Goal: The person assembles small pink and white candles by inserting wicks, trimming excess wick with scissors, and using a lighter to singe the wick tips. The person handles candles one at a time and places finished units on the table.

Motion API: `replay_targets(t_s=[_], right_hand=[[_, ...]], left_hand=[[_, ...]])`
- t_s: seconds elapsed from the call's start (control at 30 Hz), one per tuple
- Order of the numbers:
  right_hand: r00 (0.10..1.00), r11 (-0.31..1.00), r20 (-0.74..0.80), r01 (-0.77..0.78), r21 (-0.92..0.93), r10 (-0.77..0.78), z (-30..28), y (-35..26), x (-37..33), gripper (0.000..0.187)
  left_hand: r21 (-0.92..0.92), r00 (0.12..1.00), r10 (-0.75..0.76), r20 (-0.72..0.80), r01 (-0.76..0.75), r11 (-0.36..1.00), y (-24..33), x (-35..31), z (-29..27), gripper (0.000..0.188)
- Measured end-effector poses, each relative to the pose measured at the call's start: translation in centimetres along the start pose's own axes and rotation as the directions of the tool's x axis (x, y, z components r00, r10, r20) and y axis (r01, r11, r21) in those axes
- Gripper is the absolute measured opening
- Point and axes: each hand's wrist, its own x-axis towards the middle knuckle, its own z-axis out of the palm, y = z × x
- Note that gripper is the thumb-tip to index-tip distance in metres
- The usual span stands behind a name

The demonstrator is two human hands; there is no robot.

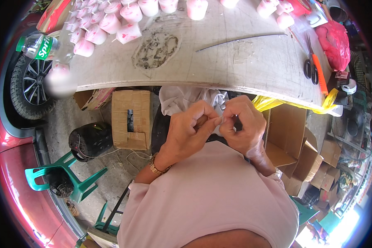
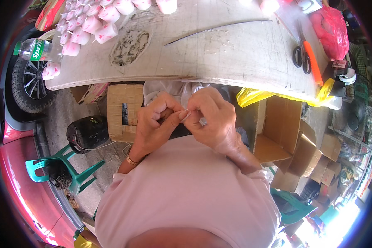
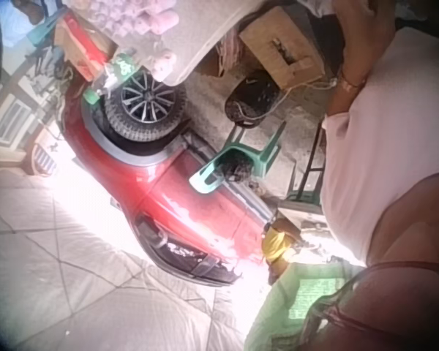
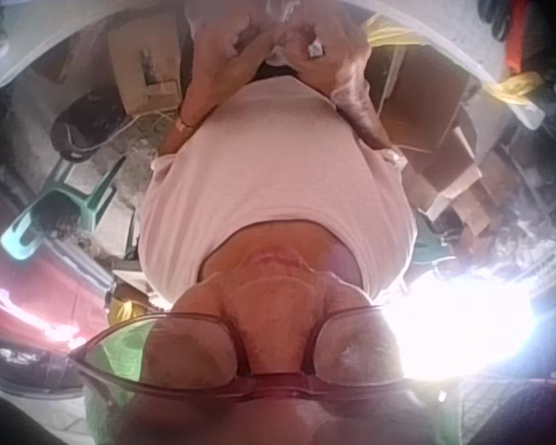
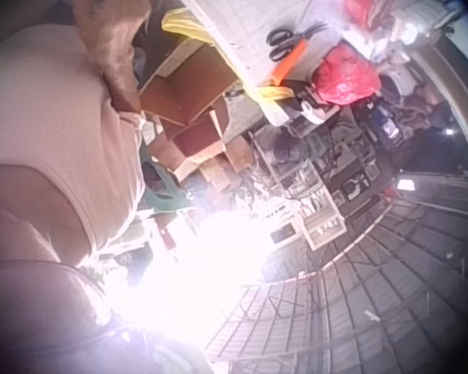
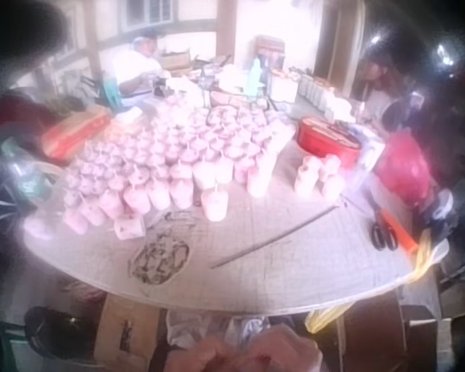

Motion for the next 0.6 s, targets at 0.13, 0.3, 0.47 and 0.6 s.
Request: replay_targets(t_s=[0.13,0.3,0.47,0.6], right_hand=[[0.996,1.000,-0.087,0.017,-0.024,-0.019,-0.1,0.0,-0.1,0.024],[0.994,0.932,-0.101,0.012,0.363,0.027,-2.4,-1.3,0.5,0.024],[0.981,0.788,-0.141,-0.017,0.615,0.131,-3.5,-1.7,0.9,0.018],[0.924,0.697,-0.337,0.123,0.706,0.179,-5.8,0.1,0.2,0.018]], left_hand=[[-0.147,0.995,-0.063,0.079,0.074,0.986,-0.7,-0.5,-0.3,0.009],[0.070,0.915,0.321,0.246,-0.347,0.935,-2.8,1.2,-0.5,0.016],[-0.131,0.903,0.114,0.415,-0.065,0.989,-5.1,1.0,1.2,0.043],[-0.006,0.895,-0.040,0.444,0.048,0.999,-4.6,0.8,0.4,0.051]])
